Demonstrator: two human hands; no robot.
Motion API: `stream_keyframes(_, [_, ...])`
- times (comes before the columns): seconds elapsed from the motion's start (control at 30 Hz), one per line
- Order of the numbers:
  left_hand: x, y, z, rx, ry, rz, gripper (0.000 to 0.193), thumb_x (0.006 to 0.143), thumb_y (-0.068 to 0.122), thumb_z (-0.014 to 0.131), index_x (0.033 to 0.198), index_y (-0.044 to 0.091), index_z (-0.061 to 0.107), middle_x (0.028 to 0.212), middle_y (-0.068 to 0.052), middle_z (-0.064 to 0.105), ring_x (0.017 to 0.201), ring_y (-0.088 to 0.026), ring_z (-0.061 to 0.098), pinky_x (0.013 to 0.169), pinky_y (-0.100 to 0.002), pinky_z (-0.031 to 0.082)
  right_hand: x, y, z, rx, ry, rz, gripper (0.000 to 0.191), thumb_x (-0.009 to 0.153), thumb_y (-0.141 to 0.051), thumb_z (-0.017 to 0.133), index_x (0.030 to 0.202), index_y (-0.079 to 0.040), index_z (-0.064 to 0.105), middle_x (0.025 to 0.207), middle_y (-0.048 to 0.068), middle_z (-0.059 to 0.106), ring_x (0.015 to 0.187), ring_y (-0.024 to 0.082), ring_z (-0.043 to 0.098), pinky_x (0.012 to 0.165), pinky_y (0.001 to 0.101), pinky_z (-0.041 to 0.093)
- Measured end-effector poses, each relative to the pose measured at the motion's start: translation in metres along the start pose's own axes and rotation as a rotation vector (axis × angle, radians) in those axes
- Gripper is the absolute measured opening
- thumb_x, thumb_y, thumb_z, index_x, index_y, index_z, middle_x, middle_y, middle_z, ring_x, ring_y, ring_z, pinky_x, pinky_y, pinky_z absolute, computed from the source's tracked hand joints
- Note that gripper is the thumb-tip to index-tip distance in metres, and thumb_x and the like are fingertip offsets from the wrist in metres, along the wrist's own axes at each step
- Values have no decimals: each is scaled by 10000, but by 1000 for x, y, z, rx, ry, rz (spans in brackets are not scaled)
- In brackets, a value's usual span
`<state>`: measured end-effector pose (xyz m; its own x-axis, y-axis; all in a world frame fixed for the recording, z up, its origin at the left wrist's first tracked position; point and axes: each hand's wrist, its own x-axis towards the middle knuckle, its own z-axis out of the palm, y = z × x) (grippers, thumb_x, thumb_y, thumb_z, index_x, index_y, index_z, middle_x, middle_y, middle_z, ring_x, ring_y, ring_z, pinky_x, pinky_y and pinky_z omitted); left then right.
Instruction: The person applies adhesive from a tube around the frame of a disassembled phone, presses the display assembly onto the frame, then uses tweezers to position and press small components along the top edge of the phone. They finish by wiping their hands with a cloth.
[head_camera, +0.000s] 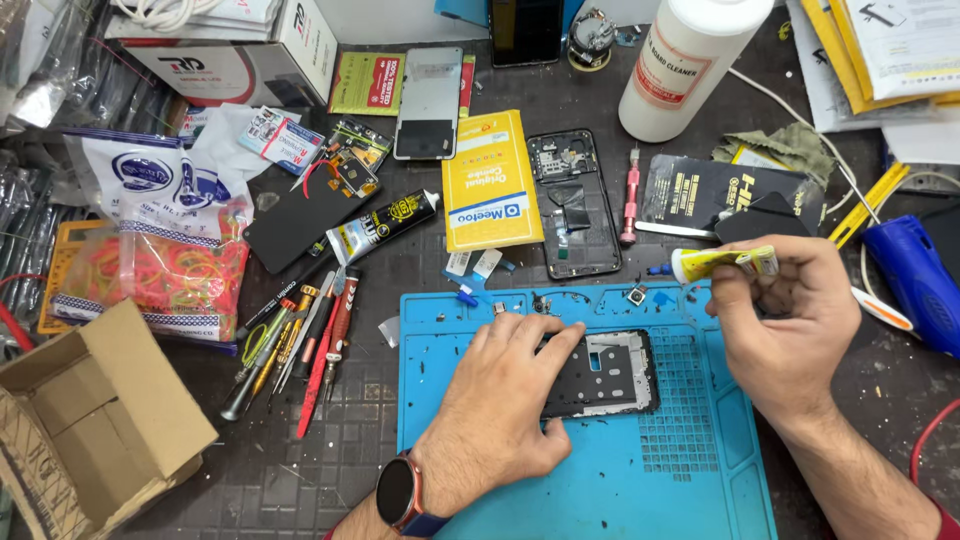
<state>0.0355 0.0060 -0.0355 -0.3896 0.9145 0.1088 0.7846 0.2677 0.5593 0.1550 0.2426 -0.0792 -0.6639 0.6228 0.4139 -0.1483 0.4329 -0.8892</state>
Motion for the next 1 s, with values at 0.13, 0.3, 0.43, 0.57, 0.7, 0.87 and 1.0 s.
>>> stream_keyframes(0.13, [2,0,-2,-29,-5,-3,808,600,162,768,1363,-6,561,1294,-174,549,1211,-382,480,1059,-477,403,-1,-1,0,-12,-40,21,183,1060,53,655,1176,28,515,1034,109,690,816,92,682,700,190,573])
stream_keyframes(0.3, [3,-2,-11,-213,153,48,747,631,341,877,1243,-1,620,1289,-174,567,1226,-384,485,1088,-483,376,-1,2,3,-5,-79,29,195,1055,52,646,1198,19,518,1042,108,692,847,97,695,774,222,591])
stream_keyframes(0.43, [11,-17,-23,-40,444,-182,484,782,329,841,1164,72,691,1213,-116,630,1184,-342,547,1045,-454,437,-1,3,4,-9,-96,41,192,1043,54,646,1189,24,525,1026,110,690,831,102,693,759,222,585])
stream_keyframes(0.57, [12,-36,-33,184,584,-414,373,809,295,815,1110,98,720,1101,-100,653,1062,-315,594,912,-440,484,-2,3,6,-13,-117,43,194,1032,58,641,1183,27,524,1063,112,695,844,106,699,760,226,592])
stream_keyframes(0.7, [11,-41,-33,111,429,-710,377,790,403,823,1016,122,716,891,-30,682,901,-252,660,750,-426,517,-3,2,7,-29,-123,31,209,1019,60,649,1181,29,521,1088,116,691,919,120,699,749,232,605])
stream_keyframes(0.87, [11,-37,-30,138,294,-723,295,823,405,796,966,156,728,835,-1,687,857,-235,672,692,-428,534,-3,2,4,7,-118,38,205,1053,55,647,1208,21,519,1046,113,696,846,97,698,725,199,590])
stream_keyframes(1.0, [11,-34,-30,166,299,-669,238,852,369,775,953,159,729,856,1,693,867,-256,674,705,-432,540,-4,3,3,14,-125,33,208,1053,47,652,1206,20,515,1069,110,696,867,94,696,713,194,597])
